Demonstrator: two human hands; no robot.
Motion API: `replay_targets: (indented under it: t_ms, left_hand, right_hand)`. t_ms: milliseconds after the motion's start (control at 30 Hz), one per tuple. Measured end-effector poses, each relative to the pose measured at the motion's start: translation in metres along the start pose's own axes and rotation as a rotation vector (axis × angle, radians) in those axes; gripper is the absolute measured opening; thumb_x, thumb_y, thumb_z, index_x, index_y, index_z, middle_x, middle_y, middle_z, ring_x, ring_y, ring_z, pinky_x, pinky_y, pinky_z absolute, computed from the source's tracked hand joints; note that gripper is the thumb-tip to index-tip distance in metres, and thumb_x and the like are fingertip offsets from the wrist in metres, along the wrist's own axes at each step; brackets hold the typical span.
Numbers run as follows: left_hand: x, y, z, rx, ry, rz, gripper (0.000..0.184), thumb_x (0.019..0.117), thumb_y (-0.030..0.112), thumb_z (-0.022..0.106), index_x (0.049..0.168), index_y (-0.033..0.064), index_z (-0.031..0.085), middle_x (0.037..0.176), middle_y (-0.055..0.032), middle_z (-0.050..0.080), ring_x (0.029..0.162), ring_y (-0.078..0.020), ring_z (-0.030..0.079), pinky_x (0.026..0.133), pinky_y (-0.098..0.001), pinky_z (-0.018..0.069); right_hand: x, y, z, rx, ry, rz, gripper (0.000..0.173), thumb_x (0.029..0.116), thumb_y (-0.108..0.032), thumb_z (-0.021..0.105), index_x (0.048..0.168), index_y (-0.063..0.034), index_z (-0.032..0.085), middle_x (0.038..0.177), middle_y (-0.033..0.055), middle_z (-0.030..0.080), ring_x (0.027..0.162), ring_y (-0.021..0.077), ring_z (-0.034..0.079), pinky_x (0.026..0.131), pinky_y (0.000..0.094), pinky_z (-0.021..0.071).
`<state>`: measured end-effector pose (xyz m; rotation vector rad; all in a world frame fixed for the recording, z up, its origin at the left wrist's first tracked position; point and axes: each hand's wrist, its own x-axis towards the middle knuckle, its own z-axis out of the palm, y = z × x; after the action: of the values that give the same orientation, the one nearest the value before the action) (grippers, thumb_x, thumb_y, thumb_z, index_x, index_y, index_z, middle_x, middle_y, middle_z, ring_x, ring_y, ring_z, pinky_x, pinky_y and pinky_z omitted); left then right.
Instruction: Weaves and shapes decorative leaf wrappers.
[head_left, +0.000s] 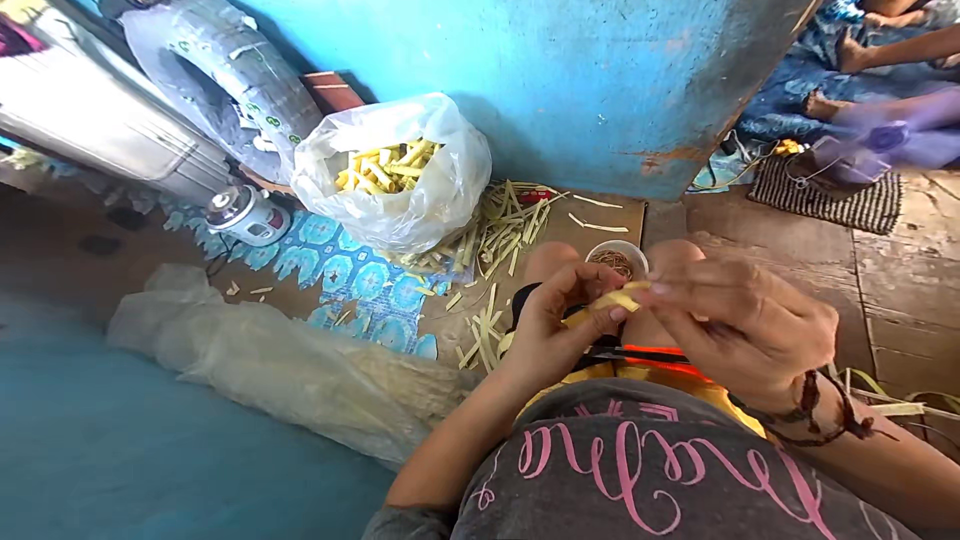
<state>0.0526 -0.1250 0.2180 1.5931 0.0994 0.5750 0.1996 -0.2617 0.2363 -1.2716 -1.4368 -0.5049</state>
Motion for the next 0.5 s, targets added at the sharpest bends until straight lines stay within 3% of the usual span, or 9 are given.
replay_targets:
  t_ms: [33,100,167,233,300,367,433,500]
  left_hand:
    - [0.0,-0.001,0.002,-0.006,0.031,0.04,0.015,0.0947,0.003,0.068,0.109,0.0014,0.066,0.099,0.0004,0.07,0.093,-0.005,0.068,0.089,-0.0272,0.0578]
    - [-0.001,0.0,0.004,0.066,0.061,0.166,0.009,0.0949,0.002,0.068,0.103,0.0017,0.068,0.098,-0.0009,0.069,0.092,-0.0059,0.067,0.086,-0.0267,0.0589]
    - [-0.002,0.002,0.006,0.138,0.088,0.251,0.009,0.0946,0.003,0.069,0.104,0.0025,0.067,0.099,-0.0026,0.066,0.092,-0.0076,0.066,0.083,-0.0266,0.0589]
    - [-0.001,0.002,0.006,0.162,0.108,0.23,0.013,0.0939,0.008,0.072,0.104,0.0059,0.066,0.097,-0.0007,0.064,0.087,-0.0061,0.064,0.079,-0.0249,0.0589]
    - [0.0,0.003,0.001,0.2,0.107,0.151,0.013,0.0924,0.012,0.075,0.101,0.0056,0.067,0.094,-0.0003,0.063,0.081,-0.0054,0.063,0.072,-0.0224,0.0569]
    - [-0.001,0.009,-0.007,0.252,0.04,0.054,0.017,0.0919,0.012,0.076,0.106,0.0051,0.071,0.098,-0.0018,0.064,0.083,-0.0065,0.064,0.071,-0.0218,0.0583]
    - [-0.002,0.014,-0.014,0.269,-0.062,-0.043,0.026,0.0926,0.008,0.074,0.118,0.007,0.072,0.109,-0.0032,0.065,0.09,-0.0078,0.067,0.077,-0.0242,0.0604]
    - [-0.001,0.014,-0.014,0.223,-0.064,-0.082,0.024,0.092,0.007,0.074,0.116,0.0055,0.073,0.108,-0.0035,0.068,0.09,-0.0078,0.069,0.077,-0.0246,0.0616]
  right_hand:
    - [0.0,-0.003,0.0,0.073,0.001,0.079,0.007,0.0941,-0.015,0.074,0.098,-0.012,0.069,0.095,-0.0024,0.071,0.09,0.004,0.069,0.079,0.019,0.0589]
    - [0.004,-0.004,-0.002,0.354,-0.018,0.402,0.011,0.0924,-0.016,0.076,0.102,-0.0198,0.071,0.093,-0.0095,0.071,0.08,0.0002,0.068,0.071,0.0172,0.0597]
    - [0.004,-0.004,0.004,0.682,-0.057,0.794,0.007,0.0934,-0.012,0.073,0.097,-0.0178,0.071,0.085,-0.0048,0.072,0.069,0.006,0.069,0.065,0.0241,0.0623]
    - [-0.001,-0.005,0.01,0.925,-0.204,1.054,0.013,0.1024,-0.013,0.059,0.094,-0.0147,0.069,0.083,-0.0002,0.073,0.07,0.01,0.072,0.07,0.0282,0.0638]
    - [-0.005,-0.001,0.008,1.026,-0.346,1.105,0.029,0.1075,-0.024,0.046,0.097,-0.0141,0.072,0.088,-0.0003,0.076,0.079,0.0099,0.073,0.078,0.0282,0.0627]
    - [-0.006,0.009,-0.002,0.903,-0.42,1.0,0.03,0.1052,-0.036,0.055,0.098,-0.0145,0.075,0.09,-0.0014,0.076,0.084,0.01,0.073,0.082,0.0285,0.0623]
    - [-0.005,0.019,-0.007,0.767,-0.349,0.938,0.018,0.0975,-0.028,0.069,0.097,-0.0129,0.078,0.084,-0.0001,0.075,0.075,0.0111,0.073,0.073,0.0284,0.0638]
    - [-0.002,0.022,-0.006,0.781,-0.248,1.009,0.012,0.0922,-0.014,0.073,0.102,-0.0084,0.076,0.081,0.0044,0.074,0.065,0.0123,0.071,0.064,0.0274,0.0631]
